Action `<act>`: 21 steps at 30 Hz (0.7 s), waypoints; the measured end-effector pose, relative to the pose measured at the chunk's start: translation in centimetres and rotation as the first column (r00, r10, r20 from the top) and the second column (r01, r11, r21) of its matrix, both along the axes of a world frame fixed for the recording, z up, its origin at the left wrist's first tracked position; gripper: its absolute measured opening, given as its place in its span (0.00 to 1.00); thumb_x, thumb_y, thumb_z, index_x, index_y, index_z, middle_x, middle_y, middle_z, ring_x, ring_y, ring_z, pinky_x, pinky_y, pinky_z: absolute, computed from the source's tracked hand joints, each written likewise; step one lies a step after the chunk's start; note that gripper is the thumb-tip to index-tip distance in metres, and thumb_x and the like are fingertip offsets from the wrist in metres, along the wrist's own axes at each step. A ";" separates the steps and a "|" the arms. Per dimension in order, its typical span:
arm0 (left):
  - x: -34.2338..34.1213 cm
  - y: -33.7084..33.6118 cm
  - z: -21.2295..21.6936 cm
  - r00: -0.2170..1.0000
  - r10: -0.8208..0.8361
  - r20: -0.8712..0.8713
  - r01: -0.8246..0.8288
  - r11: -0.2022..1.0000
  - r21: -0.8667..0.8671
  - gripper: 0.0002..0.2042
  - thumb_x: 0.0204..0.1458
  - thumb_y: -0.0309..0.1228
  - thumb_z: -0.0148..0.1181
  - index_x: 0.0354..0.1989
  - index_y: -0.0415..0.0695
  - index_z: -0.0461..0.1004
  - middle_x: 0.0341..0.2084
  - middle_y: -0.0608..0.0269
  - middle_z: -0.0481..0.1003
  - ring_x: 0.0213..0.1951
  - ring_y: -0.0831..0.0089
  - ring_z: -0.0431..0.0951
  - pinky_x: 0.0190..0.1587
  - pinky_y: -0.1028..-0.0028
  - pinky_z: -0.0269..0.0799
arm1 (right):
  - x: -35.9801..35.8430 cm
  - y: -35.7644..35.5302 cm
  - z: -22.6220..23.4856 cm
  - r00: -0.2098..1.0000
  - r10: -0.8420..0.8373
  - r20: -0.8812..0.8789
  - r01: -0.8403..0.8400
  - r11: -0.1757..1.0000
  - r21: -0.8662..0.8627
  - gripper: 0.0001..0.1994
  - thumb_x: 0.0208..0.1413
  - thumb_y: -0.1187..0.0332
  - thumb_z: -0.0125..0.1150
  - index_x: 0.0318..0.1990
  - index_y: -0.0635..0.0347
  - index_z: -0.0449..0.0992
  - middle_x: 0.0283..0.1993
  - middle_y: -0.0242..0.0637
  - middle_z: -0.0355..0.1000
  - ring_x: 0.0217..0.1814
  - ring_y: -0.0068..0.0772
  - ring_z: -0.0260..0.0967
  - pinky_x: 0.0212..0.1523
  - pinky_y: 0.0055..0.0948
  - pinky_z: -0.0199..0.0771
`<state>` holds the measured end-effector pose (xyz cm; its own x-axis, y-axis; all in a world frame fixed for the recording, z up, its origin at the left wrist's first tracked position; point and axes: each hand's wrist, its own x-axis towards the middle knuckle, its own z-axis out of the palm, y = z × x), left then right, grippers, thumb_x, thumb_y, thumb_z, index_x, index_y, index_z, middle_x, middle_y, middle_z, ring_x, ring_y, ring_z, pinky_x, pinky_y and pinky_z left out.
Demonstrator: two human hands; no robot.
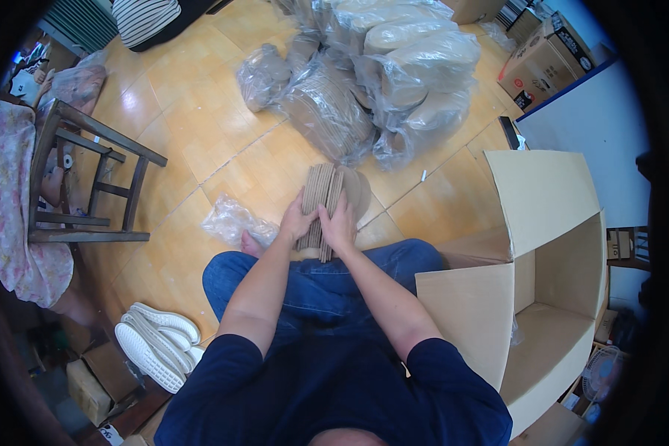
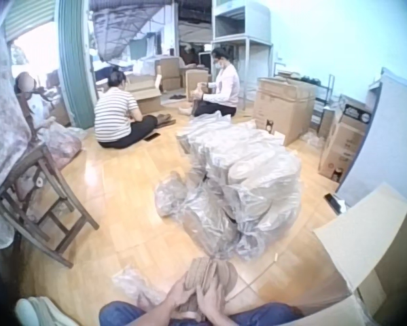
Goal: The person sits on the floor and unpacks stacks of shoe insoles from plastic bags. They separate the insoles, inspect them, and place them into a cardboard box. The person repeats this process with multiple stacks of insoles.
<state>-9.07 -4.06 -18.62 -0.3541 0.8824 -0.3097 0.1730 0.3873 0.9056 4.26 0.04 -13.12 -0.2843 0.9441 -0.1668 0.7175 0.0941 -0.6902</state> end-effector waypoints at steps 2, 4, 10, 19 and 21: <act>-0.3 -0.1 0.3 0.998 -0.034 0.057 0.035 0.999 -0.010 0.42 0.51 0.33 0.66 0.71 0.39 0.47 0.62 0.46 0.65 0.63 0.61 0.65 0.63 0.70 0.61 | -0.6 0.8 -0.1 1.000 -0.016 -0.006 0.017 0.998 0.063 0.44 0.53 0.50 0.61 0.71 0.61 0.45 0.53 0.58 0.62 0.56 0.60 0.63 0.54 0.49 0.66; -0.7 -0.1 0.5 0.994 -0.086 0.066 0.088 0.996 -0.027 0.41 0.53 0.32 0.65 0.71 0.40 0.45 0.63 0.49 0.63 0.64 0.65 0.64 0.64 0.71 0.59 | -1.0 1.6 -0.2 1.000 -0.012 0.011 0.012 0.998 0.064 0.46 0.51 0.49 0.63 0.71 0.59 0.44 0.53 0.58 0.62 0.56 0.60 0.63 0.55 0.48 0.66; -1.6 0.0 -0.2 0.966 -0.075 0.248 0.083 0.996 -0.019 0.35 0.58 0.30 0.60 0.72 0.49 0.49 0.63 0.61 0.64 0.62 0.73 0.63 0.63 0.73 0.59 | -0.5 2.5 -1.2 1.000 0.001 0.027 -0.002 1.000 0.029 0.49 0.48 0.49 0.67 0.72 0.54 0.43 0.54 0.59 0.63 0.57 0.60 0.64 0.56 0.47 0.65; -1.4 -0.3 0.0 0.962 -0.054 0.267 0.080 0.993 -0.086 0.33 0.59 0.36 0.56 0.71 0.46 0.50 0.56 0.50 0.72 0.56 0.61 0.73 0.59 0.70 0.65 | -0.9 2.1 0.6 0.994 -0.055 0.090 0.042 0.989 0.145 0.48 0.48 0.52 0.66 0.72 0.53 0.42 0.55 0.57 0.61 0.57 0.59 0.64 0.56 0.46 0.66; -0.8 -0.4 0.9 0.991 -0.120 -0.056 0.109 0.978 -0.175 0.32 0.60 0.40 0.53 0.71 0.45 0.51 0.55 0.45 0.72 0.55 0.55 0.73 0.59 0.66 0.66 | -1.6 2.0 1.5 0.979 -0.069 0.190 0.039 0.987 0.158 0.48 0.48 0.54 0.65 0.72 0.52 0.42 0.55 0.55 0.60 0.57 0.59 0.64 0.56 0.46 0.67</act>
<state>-9.89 -4.42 -17.76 -0.2788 0.8540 -0.4392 0.2825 0.5101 0.8124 2.65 2.04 -11.62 -0.2087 0.9757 -0.0665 0.8431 0.1450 -0.5178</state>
